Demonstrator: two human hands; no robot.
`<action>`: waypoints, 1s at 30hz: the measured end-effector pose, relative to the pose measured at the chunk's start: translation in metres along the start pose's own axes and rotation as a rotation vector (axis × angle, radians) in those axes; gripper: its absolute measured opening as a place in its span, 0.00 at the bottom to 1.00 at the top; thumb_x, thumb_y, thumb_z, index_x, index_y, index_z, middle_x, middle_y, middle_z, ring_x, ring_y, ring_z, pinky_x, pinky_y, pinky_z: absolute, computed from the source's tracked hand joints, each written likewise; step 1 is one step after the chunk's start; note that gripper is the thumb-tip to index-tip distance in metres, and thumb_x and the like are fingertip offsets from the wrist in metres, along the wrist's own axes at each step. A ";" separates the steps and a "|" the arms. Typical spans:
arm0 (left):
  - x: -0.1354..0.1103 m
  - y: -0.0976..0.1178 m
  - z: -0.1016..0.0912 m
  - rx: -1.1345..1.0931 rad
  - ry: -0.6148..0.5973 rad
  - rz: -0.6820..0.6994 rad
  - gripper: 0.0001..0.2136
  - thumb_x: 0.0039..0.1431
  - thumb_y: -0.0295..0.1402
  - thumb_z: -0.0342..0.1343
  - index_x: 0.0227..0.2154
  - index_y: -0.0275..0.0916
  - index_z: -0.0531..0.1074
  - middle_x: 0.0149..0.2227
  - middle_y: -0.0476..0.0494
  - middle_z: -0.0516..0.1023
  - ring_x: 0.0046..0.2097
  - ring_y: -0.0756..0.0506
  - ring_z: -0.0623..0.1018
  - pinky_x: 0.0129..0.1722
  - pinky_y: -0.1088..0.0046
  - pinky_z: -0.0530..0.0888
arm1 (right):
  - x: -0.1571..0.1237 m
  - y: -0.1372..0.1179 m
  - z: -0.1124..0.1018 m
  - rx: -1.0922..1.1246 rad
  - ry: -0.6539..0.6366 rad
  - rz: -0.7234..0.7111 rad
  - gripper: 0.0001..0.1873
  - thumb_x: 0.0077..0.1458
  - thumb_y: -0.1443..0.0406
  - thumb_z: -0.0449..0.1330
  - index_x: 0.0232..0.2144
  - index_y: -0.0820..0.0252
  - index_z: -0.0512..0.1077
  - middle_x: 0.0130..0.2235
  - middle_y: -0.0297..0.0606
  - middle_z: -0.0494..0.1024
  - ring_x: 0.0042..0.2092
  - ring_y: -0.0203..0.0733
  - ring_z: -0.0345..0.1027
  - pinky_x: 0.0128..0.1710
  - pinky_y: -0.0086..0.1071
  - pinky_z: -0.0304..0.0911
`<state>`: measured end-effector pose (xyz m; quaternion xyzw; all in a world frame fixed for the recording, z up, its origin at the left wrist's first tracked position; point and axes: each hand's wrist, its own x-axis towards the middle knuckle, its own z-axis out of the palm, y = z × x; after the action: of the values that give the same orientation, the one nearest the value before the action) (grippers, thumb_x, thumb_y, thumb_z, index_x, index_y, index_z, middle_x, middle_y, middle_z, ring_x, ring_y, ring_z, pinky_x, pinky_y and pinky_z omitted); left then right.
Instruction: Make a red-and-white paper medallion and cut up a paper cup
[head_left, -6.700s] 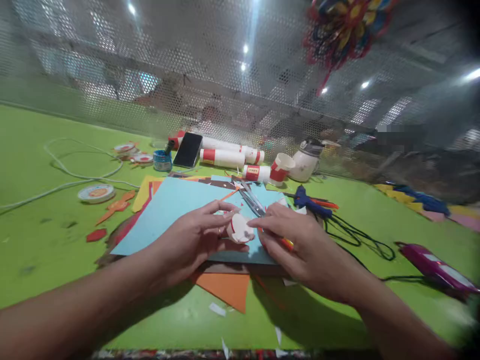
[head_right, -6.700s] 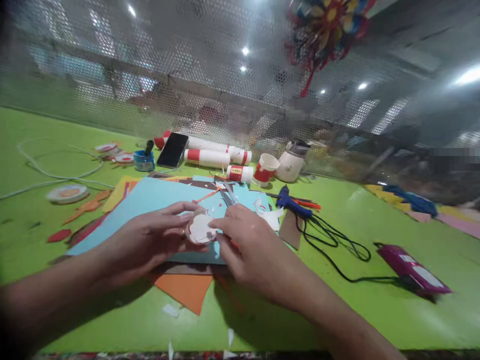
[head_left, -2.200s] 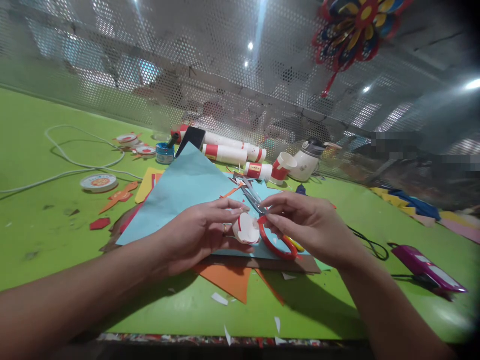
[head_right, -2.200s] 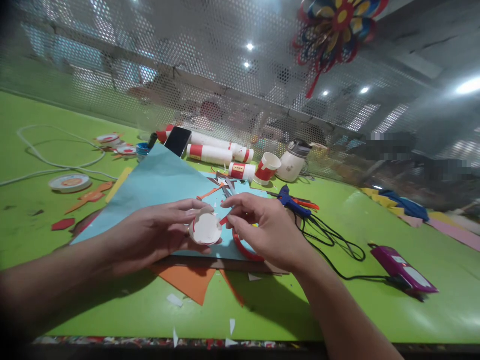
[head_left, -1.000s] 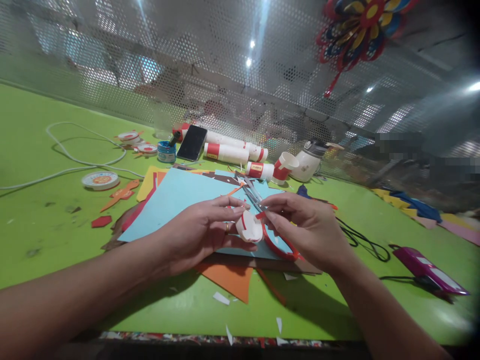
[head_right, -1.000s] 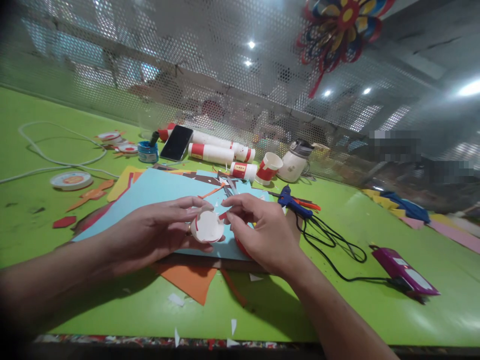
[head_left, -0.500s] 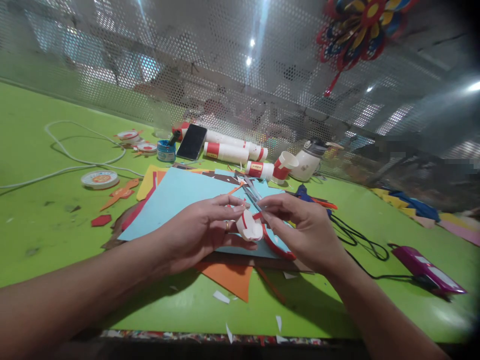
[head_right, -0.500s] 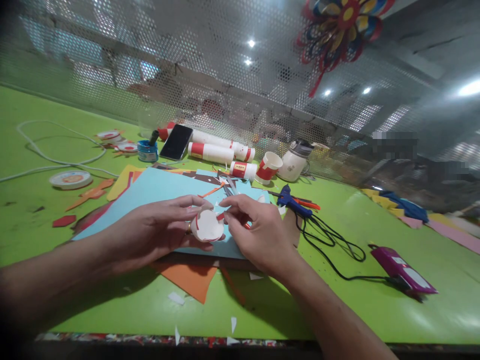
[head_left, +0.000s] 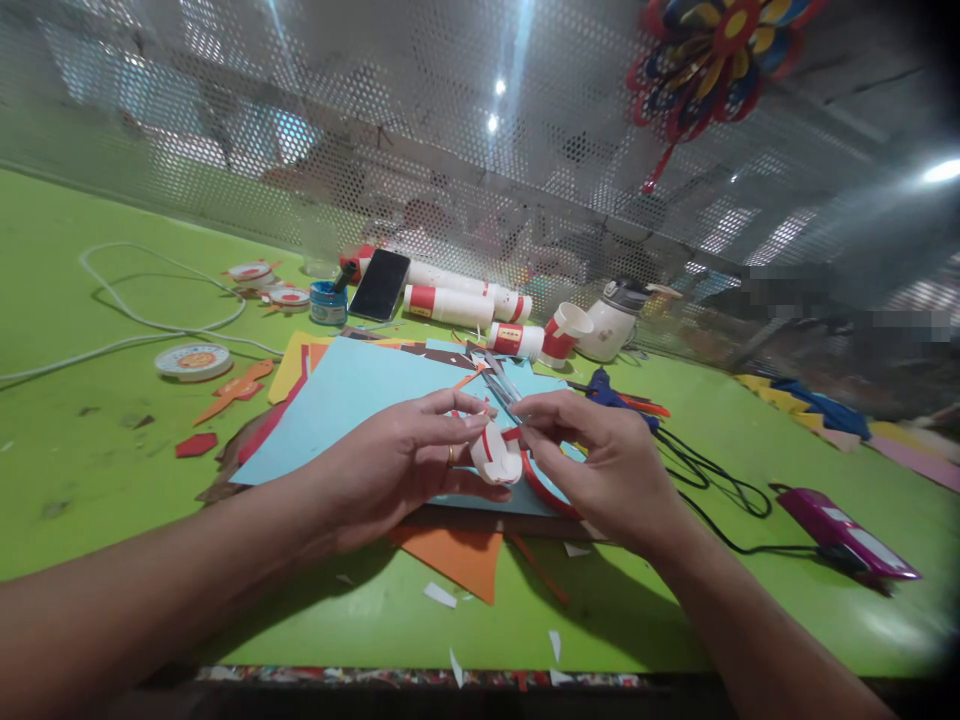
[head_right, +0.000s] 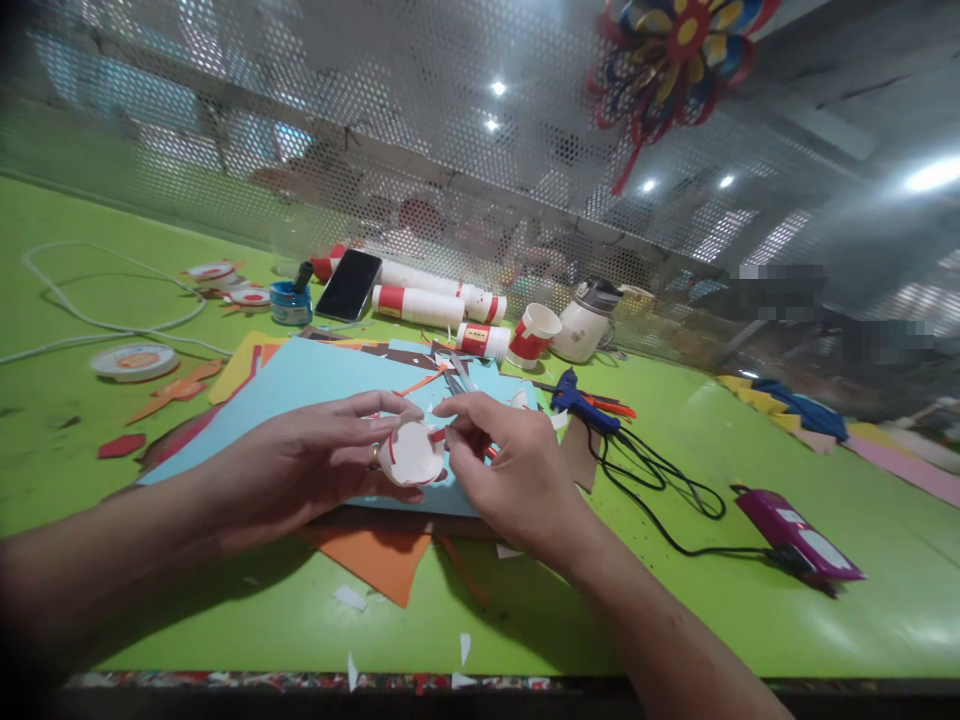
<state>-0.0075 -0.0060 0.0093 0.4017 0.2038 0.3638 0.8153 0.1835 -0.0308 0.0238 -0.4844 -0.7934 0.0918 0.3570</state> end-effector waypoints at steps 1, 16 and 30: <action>0.000 0.000 0.000 0.005 -0.002 -0.001 0.04 0.55 0.27 0.54 0.34 0.35 0.71 0.35 0.41 0.74 0.36 0.45 0.76 0.40 0.62 0.75 | 0.000 0.000 0.000 0.006 -0.006 0.002 0.11 0.52 0.72 0.57 0.38 0.60 0.73 0.32 0.36 0.80 0.32 0.38 0.73 0.35 0.32 0.68; 0.000 0.000 0.000 -0.004 0.021 0.007 0.04 0.55 0.24 0.54 0.34 0.35 0.71 0.36 0.41 0.75 0.37 0.45 0.76 0.40 0.61 0.76 | 0.002 0.000 0.004 0.026 0.011 0.027 0.10 0.52 0.72 0.56 0.37 0.60 0.73 0.30 0.36 0.80 0.31 0.38 0.72 0.32 0.30 0.67; 0.000 0.004 0.004 0.071 0.068 -0.010 0.05 0.55 0.27 0.54 0.35 0.34 0.70 0.37 0.41 0.73 0.36 0.46 0.75 0.40 0.65 0.75 | 0.008 0.003 -0.014 0.145 -0.020 0.209 0.08 0.55 0.64 0.57 0.35 0.63 0.73 0.28 0.36 0.75 0.28 0.36 0.66 0.27 0.31 0.61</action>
<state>-0.0064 -0.0064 0.0146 0.4167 0.2461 0.3658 0.7950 0.1923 -0.0260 0.0362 -0.5365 -0.7333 0.1907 0.3716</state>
